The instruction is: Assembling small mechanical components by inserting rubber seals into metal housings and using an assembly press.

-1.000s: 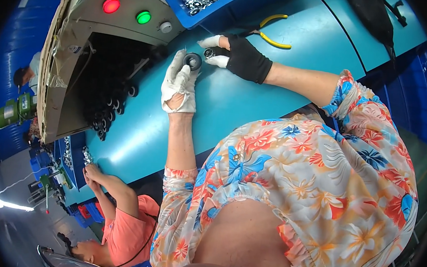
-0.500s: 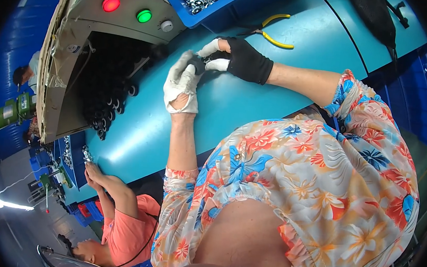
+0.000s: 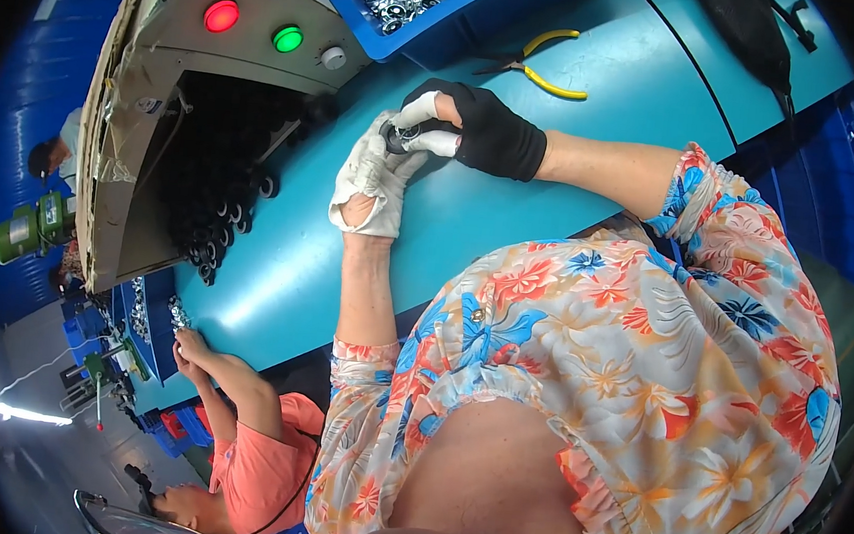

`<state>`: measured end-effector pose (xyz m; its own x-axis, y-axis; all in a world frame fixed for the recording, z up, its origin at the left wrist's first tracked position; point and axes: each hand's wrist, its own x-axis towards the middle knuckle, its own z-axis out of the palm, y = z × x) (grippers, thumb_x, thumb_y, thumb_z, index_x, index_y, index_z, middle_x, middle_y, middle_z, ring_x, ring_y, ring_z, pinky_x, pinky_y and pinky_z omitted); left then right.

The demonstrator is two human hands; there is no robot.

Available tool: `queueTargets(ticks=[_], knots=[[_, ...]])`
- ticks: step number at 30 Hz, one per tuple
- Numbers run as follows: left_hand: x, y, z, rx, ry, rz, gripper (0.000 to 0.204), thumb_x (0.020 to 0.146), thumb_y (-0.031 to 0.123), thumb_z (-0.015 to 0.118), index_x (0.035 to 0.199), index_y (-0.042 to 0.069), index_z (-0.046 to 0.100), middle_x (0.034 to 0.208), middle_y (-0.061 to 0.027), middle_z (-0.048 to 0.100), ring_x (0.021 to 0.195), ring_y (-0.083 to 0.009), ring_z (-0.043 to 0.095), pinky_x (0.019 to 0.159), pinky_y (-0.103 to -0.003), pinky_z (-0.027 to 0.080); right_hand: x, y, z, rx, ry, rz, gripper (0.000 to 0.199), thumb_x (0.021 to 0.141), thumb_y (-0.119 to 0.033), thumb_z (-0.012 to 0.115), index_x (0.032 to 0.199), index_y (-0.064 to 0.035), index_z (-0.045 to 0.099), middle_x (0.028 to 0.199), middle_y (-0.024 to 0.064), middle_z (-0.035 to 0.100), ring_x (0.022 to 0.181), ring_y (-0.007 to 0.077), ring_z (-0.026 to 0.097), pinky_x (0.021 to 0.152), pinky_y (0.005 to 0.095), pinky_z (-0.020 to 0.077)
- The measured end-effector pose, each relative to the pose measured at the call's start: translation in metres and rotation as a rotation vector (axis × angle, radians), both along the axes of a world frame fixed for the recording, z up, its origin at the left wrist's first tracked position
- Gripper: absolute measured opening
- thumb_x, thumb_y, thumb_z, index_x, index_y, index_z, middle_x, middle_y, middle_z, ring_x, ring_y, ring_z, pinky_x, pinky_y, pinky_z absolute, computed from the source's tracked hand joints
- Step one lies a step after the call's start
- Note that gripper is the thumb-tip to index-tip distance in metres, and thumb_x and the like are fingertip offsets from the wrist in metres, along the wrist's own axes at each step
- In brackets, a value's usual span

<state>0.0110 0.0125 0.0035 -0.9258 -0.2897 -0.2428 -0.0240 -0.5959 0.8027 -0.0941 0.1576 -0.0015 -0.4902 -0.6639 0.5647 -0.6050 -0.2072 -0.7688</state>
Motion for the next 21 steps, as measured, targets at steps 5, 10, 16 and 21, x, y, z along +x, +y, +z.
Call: queueTargets(ticks=[5, 10, 16, 21], knots=[[-0.0005, -0.0008, 0.0039, 0.025, -0.012, 0.032, 0.043, 0.088, 0.016, 0.057, 0.121, -0.007, 0.044, 0.111, -0.0161, 0.055, 0.092, -0.0243, 0.060, 0.077, -0.036, 0.052, -0.0004, 0.0015, 0.0051, -0.010, -0.031, -0.053, 0.021, 0.076, -0.005, 0.066, 0.096, -0.0007, 0.058, 0.089, 0.0124, 0.061, 0.081, 0.0241, 0.060, 0.072, 0.0291, 0.0477], [-0.0003, -0.0020, 0.0030, 0.027, 0.012, 0.037, 0.044, 0.087, 0.015, 0.058, 0.122, -0.007, 0.043, 0.113, -0.0164, 0.054, 0.092, -0.0242, 0.059, 0.078, -0.035, 0.052, -0.0017, 0.0014, 0.0014, -0.005, -0.011, -0.071, 0.021, 0.076, -0.005, 0.066, 0.096, -0.0004, 0.058, 0.089, 0.0127, 0.061, 0.080, 0.0241, 0.060, 0.072, 0.0288, 0.0475], [0.0007, -0.0033, 0.0016, 0.032, 0.024, 0.046, 0.043, 0.086, 0.013, 0.058, 0.121, -0.007, 0.044, 0.113, -0.0166, 0.054, 0.093, -0.0251, 0.059, 0.079, -0.036, 0.052, -0.0019, 0.0013, 0.0009, -0.007, -0.007, -0.063, 0.022, 0.076, -0.004, 0.066, 0.096, -0.0001, 0.058, 0.089, 0.0130, 0.061, 0.081, 0.0240, 0.060, 0.073, 0.0288, 0.0472], [-0.0002, -0.0041, 0.0025, 0.035, 0.002, 0.059, 0.043, 0.085, 0.016, 0.061, 0.118, -0.006, 0.047, 0.110, -0.0156, 0.055, 0.094, -0.0251, 0.059, 0.079, -0.035, 0.053, -0.0018, 0.0015, 0.0026, -0.013, 0.000, -0.062, 0.021, 0.076, -0.004, 0.066, 0.095, -0.0001, 0.058, 0.090, 0.0128, 0.061, 0.082, 0.0237, 0.060, 0.074, 0.0289, 0.0472]])
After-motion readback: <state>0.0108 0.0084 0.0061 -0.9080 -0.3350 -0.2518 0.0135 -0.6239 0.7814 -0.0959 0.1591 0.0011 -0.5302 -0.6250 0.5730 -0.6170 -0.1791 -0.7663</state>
